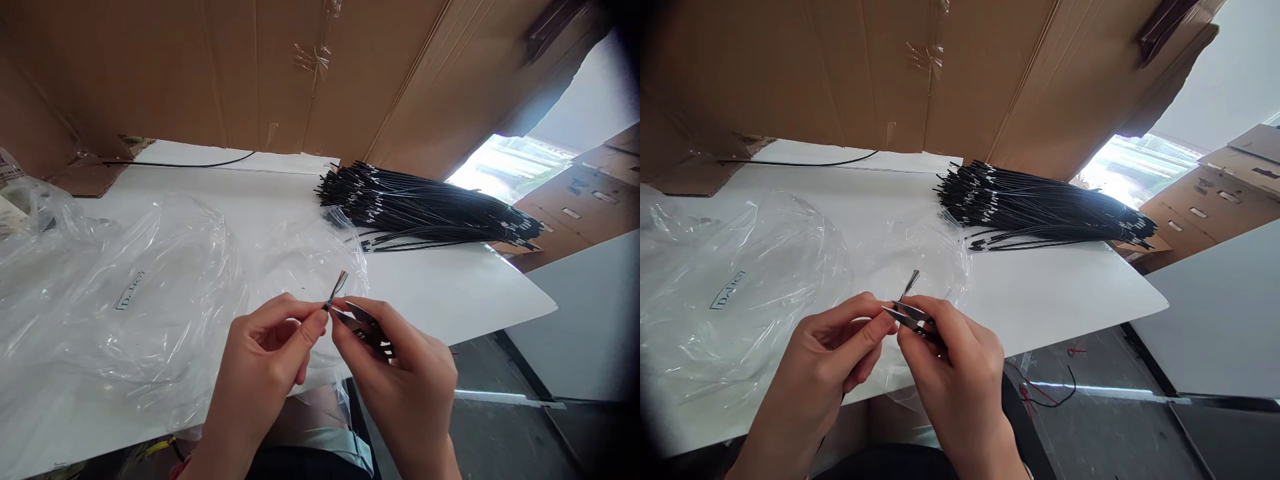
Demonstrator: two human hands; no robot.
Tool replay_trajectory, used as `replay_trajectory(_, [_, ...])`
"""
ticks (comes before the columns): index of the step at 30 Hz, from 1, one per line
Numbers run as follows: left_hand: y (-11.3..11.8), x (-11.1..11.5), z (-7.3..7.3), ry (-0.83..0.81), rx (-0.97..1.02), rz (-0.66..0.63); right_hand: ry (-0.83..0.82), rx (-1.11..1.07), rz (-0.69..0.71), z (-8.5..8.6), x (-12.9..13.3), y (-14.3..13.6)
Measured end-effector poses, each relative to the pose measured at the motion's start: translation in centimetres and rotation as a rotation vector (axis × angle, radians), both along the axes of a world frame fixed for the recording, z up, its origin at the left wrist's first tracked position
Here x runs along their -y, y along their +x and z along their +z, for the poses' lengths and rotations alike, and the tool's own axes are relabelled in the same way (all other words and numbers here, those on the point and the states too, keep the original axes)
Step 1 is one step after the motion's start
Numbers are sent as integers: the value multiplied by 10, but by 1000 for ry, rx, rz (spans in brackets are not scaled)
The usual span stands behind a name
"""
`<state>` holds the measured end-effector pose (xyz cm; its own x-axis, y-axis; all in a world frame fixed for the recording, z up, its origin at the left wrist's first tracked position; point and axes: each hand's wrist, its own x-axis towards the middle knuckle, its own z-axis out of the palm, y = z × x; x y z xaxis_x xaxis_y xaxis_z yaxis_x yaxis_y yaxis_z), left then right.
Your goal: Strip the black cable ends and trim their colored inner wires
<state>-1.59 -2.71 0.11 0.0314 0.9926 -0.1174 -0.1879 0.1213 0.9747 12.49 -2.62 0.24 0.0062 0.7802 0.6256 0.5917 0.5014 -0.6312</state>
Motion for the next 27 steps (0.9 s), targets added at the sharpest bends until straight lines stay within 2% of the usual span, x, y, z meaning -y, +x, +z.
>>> replay_trajectory(5, [1,0,2,17,-19,-1,39,51,-25,-4,-5,-2])
replay_trajectory(10, [-1,-3,3,-85,54,-59,81,96,42,-8,-14,2])
replay_trajectory(15, [-1,-6,2,-184,260,-106,-155,-7,192,4,-10,16])
replay_trajectory(20, [-1,-7,1,-172,330,-121,-375,210,211,12,1,28])
replay_trajectory(23, [0,-7,0,-146,326,-104,-413,318,213,12,4,28])
replay_trajectory(27, [0,-6,0,-132,290,-85,-371,385,193,12,6,27])
